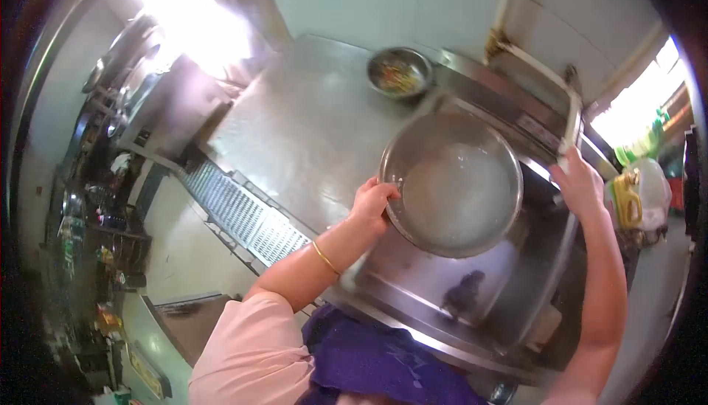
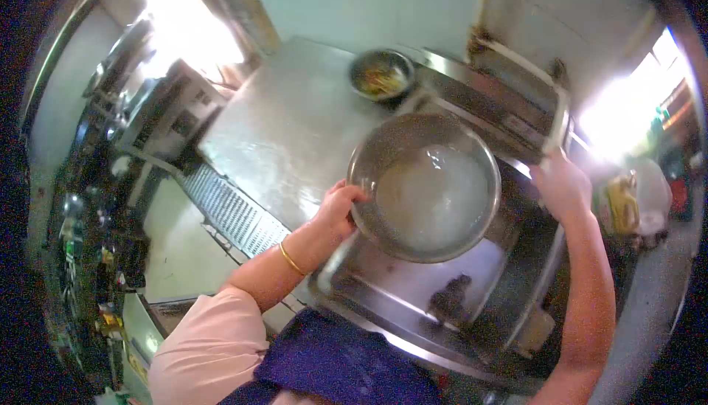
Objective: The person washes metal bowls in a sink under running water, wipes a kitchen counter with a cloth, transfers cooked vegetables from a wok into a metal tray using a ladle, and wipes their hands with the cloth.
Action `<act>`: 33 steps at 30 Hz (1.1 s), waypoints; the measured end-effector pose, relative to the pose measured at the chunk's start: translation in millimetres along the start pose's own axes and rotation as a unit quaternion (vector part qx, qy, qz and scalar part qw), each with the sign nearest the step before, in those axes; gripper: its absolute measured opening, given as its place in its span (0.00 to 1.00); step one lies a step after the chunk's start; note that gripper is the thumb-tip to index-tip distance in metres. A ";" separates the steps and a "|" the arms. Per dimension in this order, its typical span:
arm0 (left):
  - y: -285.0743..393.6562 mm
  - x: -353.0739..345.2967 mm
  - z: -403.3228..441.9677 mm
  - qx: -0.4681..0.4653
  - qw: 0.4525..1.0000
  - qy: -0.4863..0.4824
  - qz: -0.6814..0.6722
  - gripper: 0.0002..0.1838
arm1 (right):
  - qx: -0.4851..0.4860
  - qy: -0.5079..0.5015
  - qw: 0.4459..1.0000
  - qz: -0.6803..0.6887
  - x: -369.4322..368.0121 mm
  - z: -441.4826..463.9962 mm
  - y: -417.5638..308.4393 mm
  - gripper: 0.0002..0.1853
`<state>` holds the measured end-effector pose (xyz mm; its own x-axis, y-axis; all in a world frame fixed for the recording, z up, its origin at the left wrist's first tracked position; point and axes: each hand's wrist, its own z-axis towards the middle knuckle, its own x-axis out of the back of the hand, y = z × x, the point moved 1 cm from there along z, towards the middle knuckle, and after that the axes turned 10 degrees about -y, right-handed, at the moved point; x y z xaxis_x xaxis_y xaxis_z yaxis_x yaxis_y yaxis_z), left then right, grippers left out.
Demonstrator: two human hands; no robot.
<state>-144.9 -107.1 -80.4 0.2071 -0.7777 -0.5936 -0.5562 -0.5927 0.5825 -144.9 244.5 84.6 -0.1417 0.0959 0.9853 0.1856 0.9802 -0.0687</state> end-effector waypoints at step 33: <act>201.8 157.7 179.4 -0.179 0.980 0.012 -0.089 0.16 | -0.173 0.008 0.969 -0.177 -41.3 18.8 -30.4 0.21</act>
<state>-368.9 -311.8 -156.0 0.2954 -0.6579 -0.6928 -0.1930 -0.7513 0.6311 -163.0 214.0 43.1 -0.2416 -0.2404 0.9401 0.4430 0.8346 0.3273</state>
